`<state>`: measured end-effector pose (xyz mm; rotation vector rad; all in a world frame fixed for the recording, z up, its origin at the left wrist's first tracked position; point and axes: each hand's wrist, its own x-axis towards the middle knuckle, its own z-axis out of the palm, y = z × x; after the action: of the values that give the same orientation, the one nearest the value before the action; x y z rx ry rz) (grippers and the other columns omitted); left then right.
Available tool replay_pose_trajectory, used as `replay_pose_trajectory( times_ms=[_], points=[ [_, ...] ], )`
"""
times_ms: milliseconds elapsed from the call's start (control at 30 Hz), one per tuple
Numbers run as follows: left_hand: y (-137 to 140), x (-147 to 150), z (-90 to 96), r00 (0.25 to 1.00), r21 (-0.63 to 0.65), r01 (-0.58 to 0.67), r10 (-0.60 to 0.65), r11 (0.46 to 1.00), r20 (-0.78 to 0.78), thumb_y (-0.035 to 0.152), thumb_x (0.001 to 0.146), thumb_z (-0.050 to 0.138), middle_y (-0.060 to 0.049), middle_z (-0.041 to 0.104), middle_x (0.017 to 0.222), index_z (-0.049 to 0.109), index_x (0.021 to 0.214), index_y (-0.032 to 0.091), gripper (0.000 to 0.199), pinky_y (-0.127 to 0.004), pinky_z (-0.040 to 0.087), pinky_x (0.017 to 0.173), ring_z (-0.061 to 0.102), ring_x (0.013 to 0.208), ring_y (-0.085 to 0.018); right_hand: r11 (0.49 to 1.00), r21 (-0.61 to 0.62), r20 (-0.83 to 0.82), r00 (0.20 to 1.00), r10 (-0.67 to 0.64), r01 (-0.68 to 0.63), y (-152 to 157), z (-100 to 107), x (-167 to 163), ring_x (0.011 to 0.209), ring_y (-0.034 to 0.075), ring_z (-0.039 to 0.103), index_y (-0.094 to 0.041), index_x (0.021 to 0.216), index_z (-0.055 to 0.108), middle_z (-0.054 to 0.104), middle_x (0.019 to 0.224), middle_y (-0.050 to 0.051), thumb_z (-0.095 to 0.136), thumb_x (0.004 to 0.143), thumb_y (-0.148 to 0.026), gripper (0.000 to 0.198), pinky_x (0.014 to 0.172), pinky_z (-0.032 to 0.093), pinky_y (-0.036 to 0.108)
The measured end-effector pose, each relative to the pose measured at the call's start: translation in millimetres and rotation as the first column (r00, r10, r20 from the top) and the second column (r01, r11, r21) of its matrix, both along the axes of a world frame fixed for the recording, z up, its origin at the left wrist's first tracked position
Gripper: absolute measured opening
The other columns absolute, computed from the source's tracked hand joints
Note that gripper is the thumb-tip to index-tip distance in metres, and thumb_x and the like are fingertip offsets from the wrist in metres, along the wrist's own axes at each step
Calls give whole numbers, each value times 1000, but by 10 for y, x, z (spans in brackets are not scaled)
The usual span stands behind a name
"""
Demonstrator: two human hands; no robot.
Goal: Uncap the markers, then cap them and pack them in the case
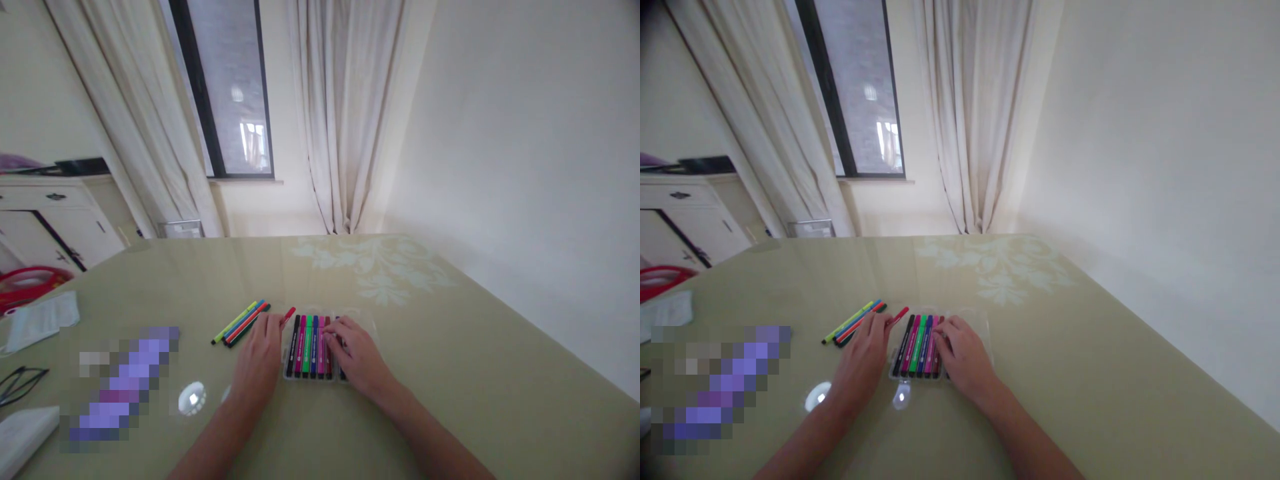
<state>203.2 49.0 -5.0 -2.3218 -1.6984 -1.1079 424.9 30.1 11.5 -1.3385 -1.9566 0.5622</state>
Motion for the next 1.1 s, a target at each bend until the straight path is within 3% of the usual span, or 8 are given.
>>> replay_pose_trajectory(
  times_ms=[133,267,467,567,733,867,967,1100],
  points=[
    [-124,124,49,930,-43,191,-167,981,327,33,106,44,-3,62,95,58,100,23,18,-31,55,74,65,85,-19,999,-37,-128,992,7,-11,-2,13,-38,97,21,62,-21,105,72,69,100,6,51,105,-35,25,88,46,33],
    [-259,271,61,810,-127,436,-328,891,486,30,102,55,-2,64,98,63,104,24,10,-29,57,76,66,86,-17,984,-161,-439,898,2,-81,37,14,-46,82,19,61,-19,94,71,68,86,3,56,101,-43,29,76,47,30],
    [-315,323,72,675,-210,585,-327,783,661,28,99,59,-6,67,119,64,120,25,22,-33,62,87,71,104,-20,947,-253,-706,707,-41,-198,93,31,-38,67,14,57,-19,84,70,63,72,-1,71,88,-55,37,66,47,27],
    [-321,326,82,663,-264,618,-309,741,682,28,97,62,-6,71,115,60,128,25,32,-34,62,85,73,100,-20,937,-278,-766,638,-84,-211,100,30,-40,65,14,59,-19,87,70,66,74,-1,76,84,-58,39,65,48,27],
    [-328,347,55,702,-327,585,-262,742,663,31,99,60,-5,75,104,58,129,24,32,-32,61,78,74,90,-20,934,-298,-820,553,-145,-197,101,30,-20,73,15,64,-20,90,72,73,85,3,77,84,-57,39,72,50,29],
    [-317,320,31,800,-316,498,-288,807,527,31,99,59,-4,74,104,62,124,25,25,-33,60,78,72,86,-19,934,-313,-778,611,-146,-176,89,72,-18,81,18,67,-21,98,76,76,93,5,83,79,-53,38,74,50,30],
    [-327,288,4,859,-287,483,-385,827,336,33,99,61,-8,70,126,58,134,27,36,-41,57,96,68,110,-25,941,-320,-761,621,-186,-110,116,76,27,87,21,69,-21,106,78,78,96,6,82,77,-55,44,77,50,32],
    [-370,285,-28,852,-291,510,-522,810,40,39,93,70,-9,60,146,50,147,30,58,-51,46,113,55,134,-31,944,-310,-735,602,-312,110,217,53,213,82,22,68,-19,112,78,78,91,9,77,79,-59,51,74,49,33]
  ],
)
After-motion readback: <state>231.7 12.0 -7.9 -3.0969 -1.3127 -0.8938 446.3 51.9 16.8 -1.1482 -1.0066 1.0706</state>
